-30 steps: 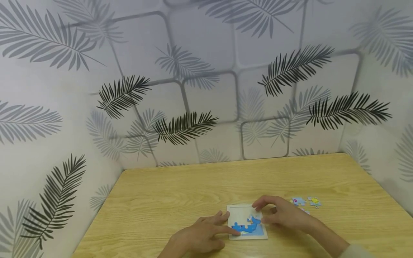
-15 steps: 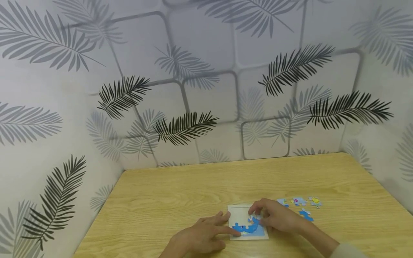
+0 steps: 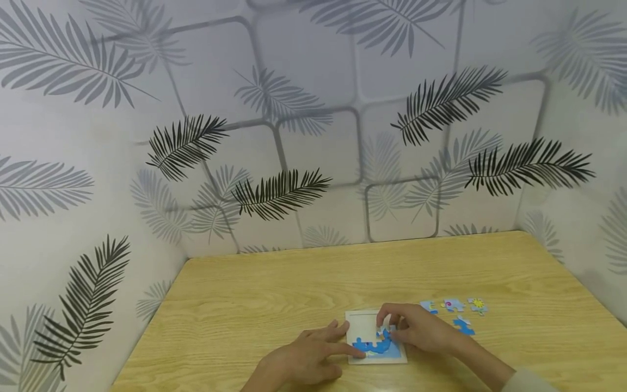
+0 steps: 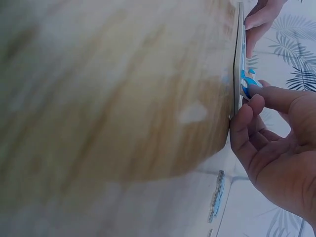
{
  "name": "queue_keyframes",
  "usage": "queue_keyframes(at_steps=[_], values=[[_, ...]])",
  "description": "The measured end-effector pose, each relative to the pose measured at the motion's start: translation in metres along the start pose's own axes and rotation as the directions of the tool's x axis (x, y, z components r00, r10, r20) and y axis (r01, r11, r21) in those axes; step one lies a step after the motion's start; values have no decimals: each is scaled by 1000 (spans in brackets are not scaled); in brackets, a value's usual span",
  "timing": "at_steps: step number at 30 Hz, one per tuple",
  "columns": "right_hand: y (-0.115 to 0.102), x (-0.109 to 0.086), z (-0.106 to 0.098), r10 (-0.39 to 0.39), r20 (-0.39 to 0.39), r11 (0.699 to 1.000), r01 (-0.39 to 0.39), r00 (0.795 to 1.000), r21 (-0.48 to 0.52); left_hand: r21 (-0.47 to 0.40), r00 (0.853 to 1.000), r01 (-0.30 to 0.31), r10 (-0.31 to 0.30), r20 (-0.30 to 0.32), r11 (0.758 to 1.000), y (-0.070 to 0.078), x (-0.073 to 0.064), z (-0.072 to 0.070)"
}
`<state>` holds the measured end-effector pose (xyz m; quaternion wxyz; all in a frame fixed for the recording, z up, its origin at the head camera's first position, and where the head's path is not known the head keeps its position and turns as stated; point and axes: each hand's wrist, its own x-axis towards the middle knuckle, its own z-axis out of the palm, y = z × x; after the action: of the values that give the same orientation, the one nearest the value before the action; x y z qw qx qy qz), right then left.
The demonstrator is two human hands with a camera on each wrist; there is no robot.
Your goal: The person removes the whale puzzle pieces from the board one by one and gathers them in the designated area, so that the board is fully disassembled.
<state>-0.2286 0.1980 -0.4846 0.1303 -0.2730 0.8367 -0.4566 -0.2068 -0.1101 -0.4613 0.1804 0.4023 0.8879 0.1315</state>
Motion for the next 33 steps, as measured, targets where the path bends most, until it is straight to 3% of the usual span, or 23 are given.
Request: queue_keyframes(at_steps=[7,11,22,27,33], values=[[3,-5,-5,-24,-35,998,26,999,52,-5,1000,11,-11,-14,1000,1,-1,2],[3,-10,-13,-13,-44,993,18,999,118,3,1000,13,-13,-26,1000,2,-2,2],[15,-34,-38,34,-107,985,-14,994,175,-3,1000,15,-16,-27,1000,3,-2,1],[19,-46,-50,46,-130,984,-23,990,175,18,1000,-9,9,-25,1000,1,-1,1],[28,-60,-64,33,-154,992,-14,987,128,-17,1000,-11,11,-9,1000,0,-1,0]])
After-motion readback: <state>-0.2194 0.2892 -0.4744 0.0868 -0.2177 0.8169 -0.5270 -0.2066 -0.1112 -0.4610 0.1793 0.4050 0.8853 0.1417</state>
